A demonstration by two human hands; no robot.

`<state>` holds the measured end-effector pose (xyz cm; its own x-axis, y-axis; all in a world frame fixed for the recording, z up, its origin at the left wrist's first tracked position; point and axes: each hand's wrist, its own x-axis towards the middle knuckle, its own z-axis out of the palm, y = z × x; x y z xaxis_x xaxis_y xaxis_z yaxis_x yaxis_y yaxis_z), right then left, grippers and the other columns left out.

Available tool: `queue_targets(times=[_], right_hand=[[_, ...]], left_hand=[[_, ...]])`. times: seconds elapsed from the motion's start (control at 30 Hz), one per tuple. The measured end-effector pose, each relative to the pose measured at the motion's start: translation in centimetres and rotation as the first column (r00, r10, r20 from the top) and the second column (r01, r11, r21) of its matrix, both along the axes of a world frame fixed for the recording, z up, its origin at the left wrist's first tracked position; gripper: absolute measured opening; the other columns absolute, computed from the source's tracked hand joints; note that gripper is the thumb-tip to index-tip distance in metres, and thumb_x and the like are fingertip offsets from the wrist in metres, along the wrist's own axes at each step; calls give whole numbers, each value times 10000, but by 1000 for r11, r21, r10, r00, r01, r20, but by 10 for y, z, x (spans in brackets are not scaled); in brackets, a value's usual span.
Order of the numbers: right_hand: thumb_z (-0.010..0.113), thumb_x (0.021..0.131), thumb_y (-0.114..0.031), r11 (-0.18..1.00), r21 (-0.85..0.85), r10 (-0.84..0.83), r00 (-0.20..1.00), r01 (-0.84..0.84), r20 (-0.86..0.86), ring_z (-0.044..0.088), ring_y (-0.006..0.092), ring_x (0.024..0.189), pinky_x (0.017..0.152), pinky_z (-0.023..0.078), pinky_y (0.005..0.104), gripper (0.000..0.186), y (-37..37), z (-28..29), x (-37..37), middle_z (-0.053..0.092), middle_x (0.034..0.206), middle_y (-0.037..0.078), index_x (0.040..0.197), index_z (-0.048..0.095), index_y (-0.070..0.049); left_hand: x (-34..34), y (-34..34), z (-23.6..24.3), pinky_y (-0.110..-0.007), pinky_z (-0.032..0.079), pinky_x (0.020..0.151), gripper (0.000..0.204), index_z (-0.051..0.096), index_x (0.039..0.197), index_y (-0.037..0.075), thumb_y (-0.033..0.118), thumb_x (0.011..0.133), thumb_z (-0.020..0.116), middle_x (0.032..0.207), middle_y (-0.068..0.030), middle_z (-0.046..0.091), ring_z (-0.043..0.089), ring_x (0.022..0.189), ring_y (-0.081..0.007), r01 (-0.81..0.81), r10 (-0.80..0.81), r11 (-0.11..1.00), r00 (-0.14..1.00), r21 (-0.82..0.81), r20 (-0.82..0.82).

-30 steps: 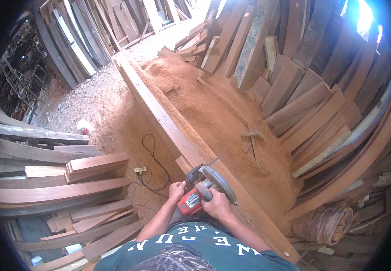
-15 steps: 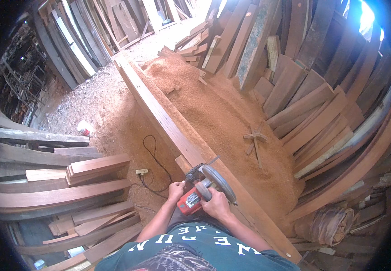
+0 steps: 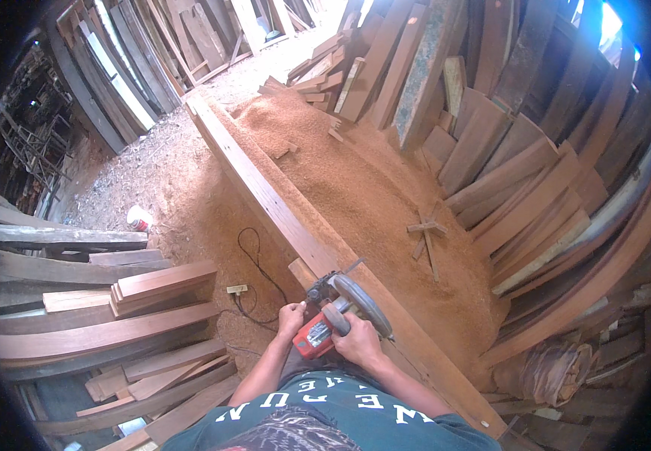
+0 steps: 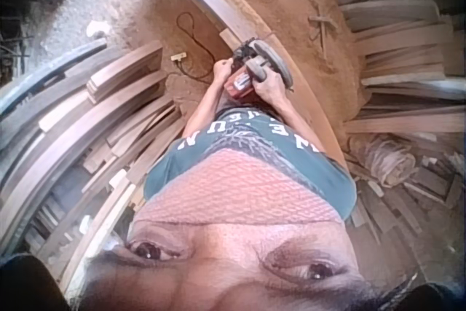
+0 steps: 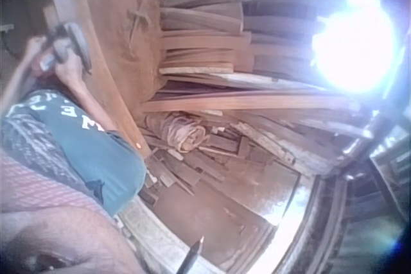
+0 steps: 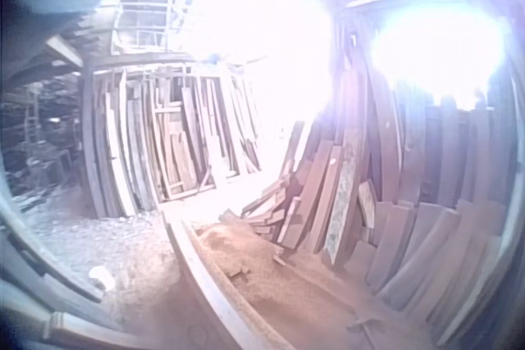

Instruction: The person measures and marks a long wooden plank using a small wooden guide and a pencil. They then plug in a circular saw and cut the plank along the marked line, creating sawdust.

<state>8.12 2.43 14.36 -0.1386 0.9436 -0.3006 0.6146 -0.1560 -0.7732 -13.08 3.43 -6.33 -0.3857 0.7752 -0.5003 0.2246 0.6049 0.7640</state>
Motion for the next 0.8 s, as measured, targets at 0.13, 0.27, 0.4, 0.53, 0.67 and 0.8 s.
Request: queue_targets(times=[0.13,0.27,0.4,0.53,0.67,0.8], right_hand=[[750,817,-213,1000,2,1,1000,-1,-2,701,467,926,809,560,504,312,3,-3,-4,708,917,300,1048,709,-8],[745,821,-212,1000,-25,-1,1000,1,2,700,468,934,815,558,502,314,8,4,-10,708,925,301,1058,706,-10],[742,823,-210,1000,-14,6,1000,-6,-4,698,470,932,814,560,500,310,11,3,-15,709,925,297,1058,705,-12],[743,821,-207,1000,-4,4,1000,-4,-14,698,471,930,818,559,500,305,14,5,-21,710,924,294,1055,707,-15],[750,817,-216,1000,3,-2,1000,2,-4,702,464,928,820,559,503,311,17,1,-25,713,925,290,1056,709,-21],[758,810,-230,1000,-9,-1,1000,1,10,706,458,918,814,561,503,322,20,9,-31,715,918,287,1057,712,-28]], left_hand=[[-5,3,1,-372,543,723,392,776,861,-27,338,964,677,797,-140,762,707,743,-195,6,-6,1000,1000,-4,-3],[-10,7,3,-373,539,716,395,772,848,-24,340,965,677,784,-133,757,701,736,-191,-1,1,1000,1000,-3,2],[-14,12,7,-379,537,714,401,770,844,-24,347,964,678,782,-132,754,695,738,-191,2,-2,999,1000,-39,18],[-21,14,2,-383,536,719,403,771,842,-23,350,964,677,788,-131,755,693,744,-193,2,-2,999,1000,-34,16],[-26,19,9,-381,535,719,398,772,841,-19,348,962,678,790,-129,756,692,745,-194,28,-28,998,1000,-47,12],[-31,21,4,-374,533,715,393,774,841,-17,346,960,680,792,-129,757,690,744,-189,7,-5,999,999,-36,45]])
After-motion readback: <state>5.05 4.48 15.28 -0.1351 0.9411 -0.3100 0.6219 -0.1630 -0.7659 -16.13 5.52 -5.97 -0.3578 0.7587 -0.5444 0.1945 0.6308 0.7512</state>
